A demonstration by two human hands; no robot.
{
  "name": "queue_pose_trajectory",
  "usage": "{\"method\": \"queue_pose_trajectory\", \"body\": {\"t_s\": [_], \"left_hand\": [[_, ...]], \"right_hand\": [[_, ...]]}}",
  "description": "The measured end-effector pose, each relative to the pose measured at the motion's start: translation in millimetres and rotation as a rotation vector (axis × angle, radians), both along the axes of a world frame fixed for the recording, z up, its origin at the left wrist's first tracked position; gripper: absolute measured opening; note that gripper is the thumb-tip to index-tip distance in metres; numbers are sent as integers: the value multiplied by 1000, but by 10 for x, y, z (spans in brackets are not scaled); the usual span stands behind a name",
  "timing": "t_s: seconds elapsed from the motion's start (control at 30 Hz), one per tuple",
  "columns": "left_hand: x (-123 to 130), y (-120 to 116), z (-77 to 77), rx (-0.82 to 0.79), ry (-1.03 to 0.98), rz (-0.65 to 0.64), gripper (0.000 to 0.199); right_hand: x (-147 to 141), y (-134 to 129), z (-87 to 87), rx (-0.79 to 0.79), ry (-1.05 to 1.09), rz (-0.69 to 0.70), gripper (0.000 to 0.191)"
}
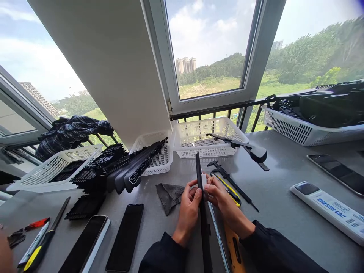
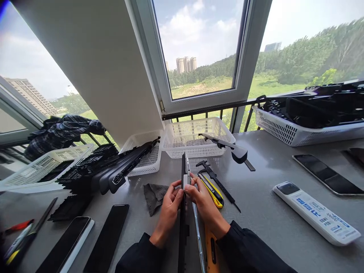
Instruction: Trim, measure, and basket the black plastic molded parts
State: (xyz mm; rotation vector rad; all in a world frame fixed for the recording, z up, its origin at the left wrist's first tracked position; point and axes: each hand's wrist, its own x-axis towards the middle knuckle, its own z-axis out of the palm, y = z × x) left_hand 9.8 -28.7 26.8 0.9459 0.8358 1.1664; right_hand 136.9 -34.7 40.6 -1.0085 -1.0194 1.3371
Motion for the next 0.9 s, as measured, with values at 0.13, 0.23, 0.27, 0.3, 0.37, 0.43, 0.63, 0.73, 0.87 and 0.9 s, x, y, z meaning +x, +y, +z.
{"method": "queue_pose_trajectory", "body": {"t_s": [0.13,0.23,0.27,0.3,0.37,0.43,0.63,0.73,0.87,0.9], "left_hand": [[-19,-25,1,-13,-104,-27,67],[-41,-6,17,7,-136,-21,78],[-47,5,22,12,-147,-24,82],[-53,14,26,17,-158,-31,86],[-59,23,34,24,-172,-48,92],[-57,10,45,24,-149,-60,92],[0,-130,116,99,189,-272,86],[31,-177,140,165,299,-245,86],[54,-184,122,182,287,-230,95],[57,-181,114,176,259,-234,99]], "right_hand": [[-31,35,-40,-125,91,113,44],[10,42,-35,-100,63,-22,45],[32,37,-23,-73,42,-96,44],[54,29,-7,-43,27,-154,43],[87,4,34,-1,41,-193,39],[104,-22,77,20,109,-178,35],[148,-16,138,-62,461,-122,50],[193,17,161,-142,573,-72,58],[234,37,190,-159,552,-41,63],[238,39,191,-160,536,-41,64]]}}
